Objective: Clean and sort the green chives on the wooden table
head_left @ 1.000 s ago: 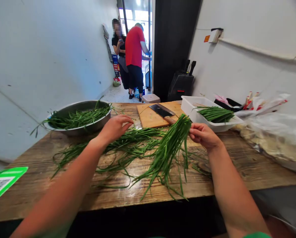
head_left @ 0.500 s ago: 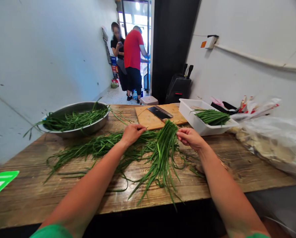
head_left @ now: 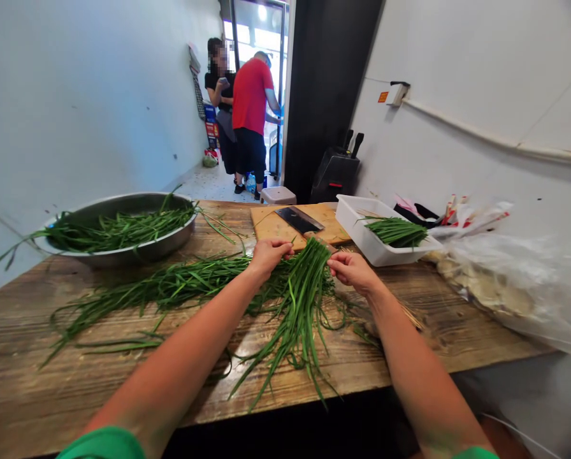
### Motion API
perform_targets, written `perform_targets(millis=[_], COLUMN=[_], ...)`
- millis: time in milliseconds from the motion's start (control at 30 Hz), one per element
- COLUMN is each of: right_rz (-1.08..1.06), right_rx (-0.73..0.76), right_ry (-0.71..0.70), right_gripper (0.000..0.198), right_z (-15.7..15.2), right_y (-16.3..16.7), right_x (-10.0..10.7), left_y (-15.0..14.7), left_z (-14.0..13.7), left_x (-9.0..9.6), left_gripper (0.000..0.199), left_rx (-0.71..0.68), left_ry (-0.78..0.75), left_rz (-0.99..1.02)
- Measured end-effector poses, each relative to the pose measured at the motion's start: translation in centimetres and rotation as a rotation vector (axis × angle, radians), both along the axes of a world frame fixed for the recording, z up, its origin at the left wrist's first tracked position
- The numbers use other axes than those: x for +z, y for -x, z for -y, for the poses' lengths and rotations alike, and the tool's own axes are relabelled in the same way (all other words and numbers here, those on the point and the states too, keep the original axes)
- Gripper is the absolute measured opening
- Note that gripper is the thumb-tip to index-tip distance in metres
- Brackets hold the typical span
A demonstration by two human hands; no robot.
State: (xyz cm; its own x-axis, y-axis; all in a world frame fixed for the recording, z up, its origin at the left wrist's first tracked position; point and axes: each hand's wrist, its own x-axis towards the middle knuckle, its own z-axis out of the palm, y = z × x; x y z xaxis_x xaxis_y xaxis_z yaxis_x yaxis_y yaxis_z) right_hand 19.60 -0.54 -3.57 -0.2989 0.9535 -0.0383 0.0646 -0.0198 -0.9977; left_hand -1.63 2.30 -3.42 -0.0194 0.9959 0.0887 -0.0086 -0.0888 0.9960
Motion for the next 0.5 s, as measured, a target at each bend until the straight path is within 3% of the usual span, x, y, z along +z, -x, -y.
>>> perform_targets(millis=[500], right_rz=[0.012], right_rx=[-0.031], right_ry=[0.039], right_gripper=[0.026], right_z=[-0.1], right_y=[0.2], right_x=[0.1], left_y=[-1.8], left_z=[-0.7], left_x=[0.5], left_gripper=[0.019], left_rx=[0.055], left_ry=[-0.062], left_rz=[-0.006])
